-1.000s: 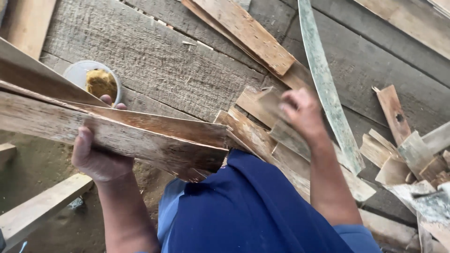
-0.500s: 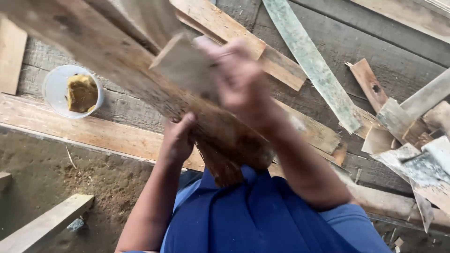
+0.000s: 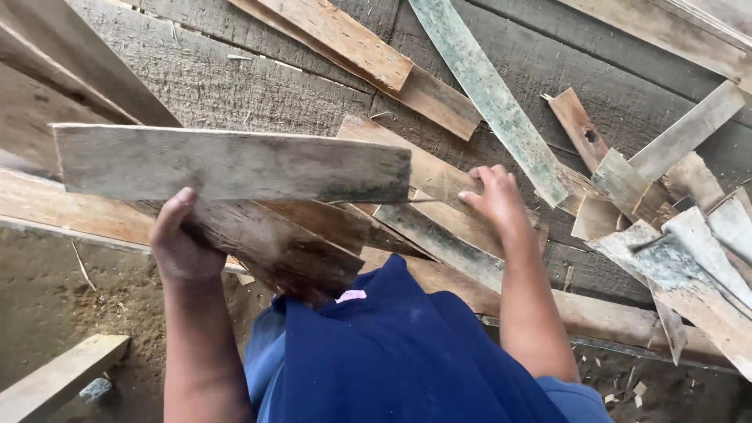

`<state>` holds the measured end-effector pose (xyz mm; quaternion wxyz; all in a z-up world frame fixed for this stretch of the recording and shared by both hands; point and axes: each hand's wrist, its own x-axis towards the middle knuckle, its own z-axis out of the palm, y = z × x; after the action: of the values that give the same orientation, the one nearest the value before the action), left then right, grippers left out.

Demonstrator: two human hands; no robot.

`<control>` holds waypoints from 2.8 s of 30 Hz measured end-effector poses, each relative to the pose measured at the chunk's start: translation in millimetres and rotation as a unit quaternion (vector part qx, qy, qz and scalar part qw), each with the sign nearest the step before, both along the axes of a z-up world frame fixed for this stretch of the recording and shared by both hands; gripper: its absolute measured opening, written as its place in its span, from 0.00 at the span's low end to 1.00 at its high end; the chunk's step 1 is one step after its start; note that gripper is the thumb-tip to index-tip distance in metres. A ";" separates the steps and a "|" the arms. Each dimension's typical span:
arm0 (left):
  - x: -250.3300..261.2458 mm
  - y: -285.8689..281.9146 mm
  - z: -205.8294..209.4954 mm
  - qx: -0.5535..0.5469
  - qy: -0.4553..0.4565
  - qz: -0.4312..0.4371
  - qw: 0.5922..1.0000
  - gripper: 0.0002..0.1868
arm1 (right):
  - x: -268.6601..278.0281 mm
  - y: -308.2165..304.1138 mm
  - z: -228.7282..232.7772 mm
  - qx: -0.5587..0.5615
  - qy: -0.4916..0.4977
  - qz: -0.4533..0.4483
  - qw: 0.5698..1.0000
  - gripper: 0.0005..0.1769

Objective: The person gathers and stacks thin wooden planks on a workbench, then arranges them in a staggered pattern to form a flat surface. They repeatedly pick up, place, and adjust the planks by hand to fit them together.

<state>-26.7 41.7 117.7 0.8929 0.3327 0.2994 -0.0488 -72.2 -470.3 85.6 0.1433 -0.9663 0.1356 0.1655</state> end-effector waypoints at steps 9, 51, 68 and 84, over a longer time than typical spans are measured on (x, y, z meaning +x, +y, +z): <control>-20.6 -16.1 -142.6 0.022 0.033 -0.107 0.994 0.30 | 11.6 25.1 137.1 0.172 -0.319 -0.045 0.931 0.16; -140.3 -61.6 92.3 0.139 -0.090 0.280 0.946 0.08 | -82.0 35.0 11.7 -0.061 -0.097 0.220 0.969 0.54; -145.8 -53.8 105.4 0.149 -0.143 0.201 0.957 0.07 | -55.2 -65.7 73.5 -0.081 -0.202 0.020 0.976 0.26; -92.6 -249.5 105.5 0.022 -0.108 -0.083 0.990 0.25 | -161.4 -118.5 116.6 -0.075 -0.380 0.031 0.922 0.10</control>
<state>-119.3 -207.8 223.2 0.9055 0.3791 0.1735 -0.0797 -233.6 -588.7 202.1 0.1054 -0.9684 0.0527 -0.2199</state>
